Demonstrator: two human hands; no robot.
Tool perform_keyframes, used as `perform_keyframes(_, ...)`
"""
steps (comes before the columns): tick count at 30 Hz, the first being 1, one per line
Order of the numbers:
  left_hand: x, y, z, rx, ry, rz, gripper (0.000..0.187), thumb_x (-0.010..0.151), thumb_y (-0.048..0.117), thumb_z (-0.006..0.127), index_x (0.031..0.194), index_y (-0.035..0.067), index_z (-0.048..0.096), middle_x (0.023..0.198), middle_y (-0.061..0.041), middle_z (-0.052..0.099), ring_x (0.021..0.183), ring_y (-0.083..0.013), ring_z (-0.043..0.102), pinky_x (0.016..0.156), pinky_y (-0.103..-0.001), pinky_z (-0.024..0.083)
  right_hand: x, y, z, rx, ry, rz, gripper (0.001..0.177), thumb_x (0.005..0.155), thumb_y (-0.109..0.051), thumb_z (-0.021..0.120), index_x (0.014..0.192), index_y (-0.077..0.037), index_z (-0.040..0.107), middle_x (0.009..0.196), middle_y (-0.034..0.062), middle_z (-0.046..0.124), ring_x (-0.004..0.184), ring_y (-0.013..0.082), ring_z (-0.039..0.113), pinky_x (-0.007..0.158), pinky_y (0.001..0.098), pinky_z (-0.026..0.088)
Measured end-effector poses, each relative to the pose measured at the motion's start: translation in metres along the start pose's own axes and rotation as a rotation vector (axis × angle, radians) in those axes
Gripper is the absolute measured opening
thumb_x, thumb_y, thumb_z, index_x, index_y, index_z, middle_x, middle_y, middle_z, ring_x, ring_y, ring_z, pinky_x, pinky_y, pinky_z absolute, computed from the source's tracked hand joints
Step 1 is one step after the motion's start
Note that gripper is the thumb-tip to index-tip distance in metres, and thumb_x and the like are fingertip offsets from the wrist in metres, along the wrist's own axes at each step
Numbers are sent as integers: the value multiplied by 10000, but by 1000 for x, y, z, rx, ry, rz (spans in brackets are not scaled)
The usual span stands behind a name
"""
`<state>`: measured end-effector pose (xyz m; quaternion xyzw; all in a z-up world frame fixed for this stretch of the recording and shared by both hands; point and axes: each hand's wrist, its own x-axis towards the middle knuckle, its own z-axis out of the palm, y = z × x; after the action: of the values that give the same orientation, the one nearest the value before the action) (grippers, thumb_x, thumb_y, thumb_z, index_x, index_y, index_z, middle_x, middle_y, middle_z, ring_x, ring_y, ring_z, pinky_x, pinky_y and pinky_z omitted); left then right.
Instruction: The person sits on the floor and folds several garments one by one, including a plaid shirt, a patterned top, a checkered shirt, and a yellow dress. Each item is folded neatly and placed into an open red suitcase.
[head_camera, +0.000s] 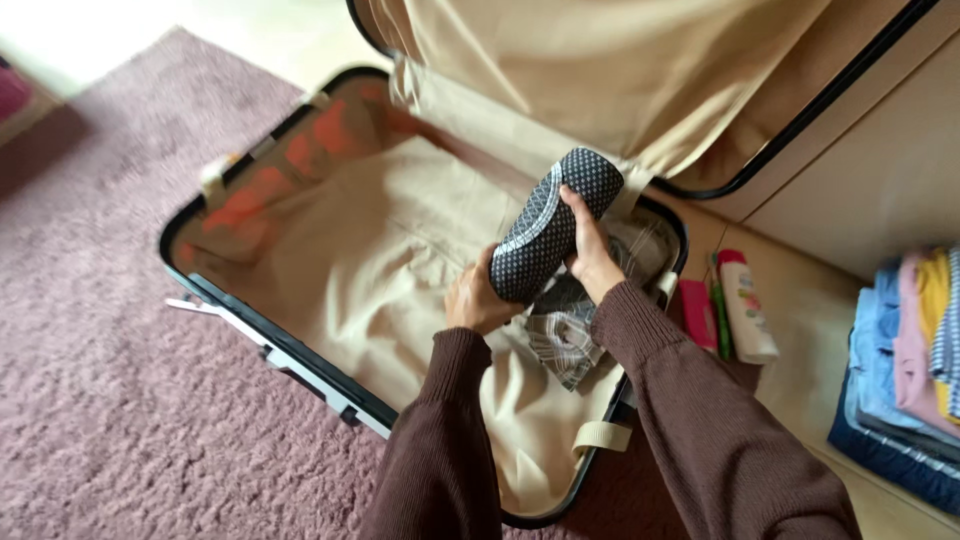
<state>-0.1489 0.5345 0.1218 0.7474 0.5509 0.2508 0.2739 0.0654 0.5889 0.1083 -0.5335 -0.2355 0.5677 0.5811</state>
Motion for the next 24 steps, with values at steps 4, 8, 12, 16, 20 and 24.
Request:
perform_keyframes(4,5,-22,37,14,-53,1,960,565,327,900,1421,121,519,1146,-202,716,1051,-355,704,900,-457,558,24,23,-18,-76,270,181,1275,629,-513,852,1569,25,179,1548,229,408,1398,394,446,1151,630,335)
perform_keyframes(8,4,-28,50,-44,-183,17,914,549,349,916,1349,81,563,1153,-187,718,1057,-310,709,943,-409,556,28,38,-26,-151,364,156,1130,745,-444,808,1492,152,207,1495,329,452,1369,416,536,1177,527,460)
perform_keyframes(12,5,-24,50,-18,-242,2,919,552,317,899,1367,77,549,1140,-192,718,1049,-324,709,942,-415,557,24,53,-17,-779,523,-436,918,950,-292,690,1492,222,156,1526,469,254,1436,502,278,1196,550,249)
perform_keyframes(16,1,-22,52,-30,-231,50,892,579,303,879,1379,78,554,1133,-210,716,1041,-345,713,928,-428,562,3,49,-5,-1485,614,-1016,736,988,-186,653,1645,36,407,1666,396,274,1589,417,131,1309,544,87)
perform_keyframes(20,5,-28,61,-89,-271,102,904,583,302,878,1388,65,543,1123,-230,712,1041,-343,707,929,-422,558,-19,30,4,-1736,211,-564,460,909,-387,655,1282,-119,686,1681,150,313,1612,436,36,1257,663,-54)
perform_keyframes(24,10,-39,74,-174,-316,96,979,569,303,844,1433,33,469,1186,-218,699,1071,-317,719,989,-397,563,-27,18,1,-1725,208,-361,503,833,-485,631,1253,-219,712,1692,93,245,1559,455,-81,1111,758,-173)
